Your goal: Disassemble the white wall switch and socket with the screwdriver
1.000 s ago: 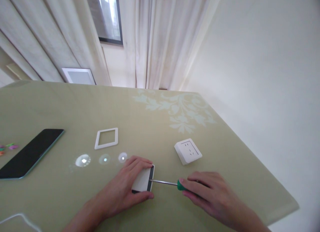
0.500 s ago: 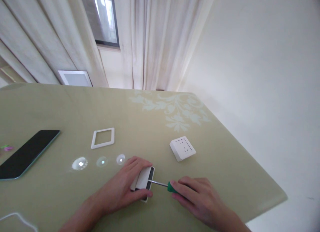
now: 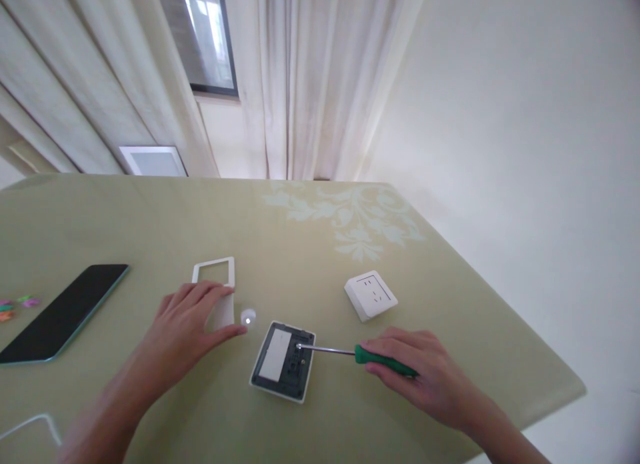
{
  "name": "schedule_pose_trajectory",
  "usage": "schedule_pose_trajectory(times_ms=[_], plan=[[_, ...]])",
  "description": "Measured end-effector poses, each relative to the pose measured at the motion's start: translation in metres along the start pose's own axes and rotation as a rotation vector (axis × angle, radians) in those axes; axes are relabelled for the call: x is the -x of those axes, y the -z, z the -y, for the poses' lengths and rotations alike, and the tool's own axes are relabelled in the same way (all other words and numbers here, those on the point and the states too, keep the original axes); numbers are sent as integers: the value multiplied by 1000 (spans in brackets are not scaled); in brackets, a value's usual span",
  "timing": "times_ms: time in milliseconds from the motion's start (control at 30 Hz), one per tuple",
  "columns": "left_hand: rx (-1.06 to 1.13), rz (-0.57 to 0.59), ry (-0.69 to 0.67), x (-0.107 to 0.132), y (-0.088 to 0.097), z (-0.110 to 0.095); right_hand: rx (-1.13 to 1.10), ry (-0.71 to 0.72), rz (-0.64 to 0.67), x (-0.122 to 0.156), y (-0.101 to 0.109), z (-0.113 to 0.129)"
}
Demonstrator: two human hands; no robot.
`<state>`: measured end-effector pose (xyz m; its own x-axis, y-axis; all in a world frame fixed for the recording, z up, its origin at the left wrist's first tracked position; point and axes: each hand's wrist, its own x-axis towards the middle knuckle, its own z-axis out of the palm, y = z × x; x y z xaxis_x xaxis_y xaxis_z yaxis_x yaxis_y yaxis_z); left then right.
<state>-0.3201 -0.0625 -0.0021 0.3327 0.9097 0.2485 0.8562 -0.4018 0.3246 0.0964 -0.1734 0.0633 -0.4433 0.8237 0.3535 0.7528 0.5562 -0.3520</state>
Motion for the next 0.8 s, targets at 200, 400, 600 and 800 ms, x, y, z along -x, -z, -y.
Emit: schedule_pose_trajectory(times_ms=[200, 400, 600, 800], plan=[[47, 124, -15, 9, -4, -7, 104, 120, 95, -22, 10, 15], [392, 374, -256, 10, -9, -85, 307, 248, 303, -52, 30, 31], [552, 404, -194, 12, -24, -98, 312, 257, 339, -68, 29, 30], [588, 414, -154, 13, -23, -95, -65, 100, 226, -48, 3, -1]])
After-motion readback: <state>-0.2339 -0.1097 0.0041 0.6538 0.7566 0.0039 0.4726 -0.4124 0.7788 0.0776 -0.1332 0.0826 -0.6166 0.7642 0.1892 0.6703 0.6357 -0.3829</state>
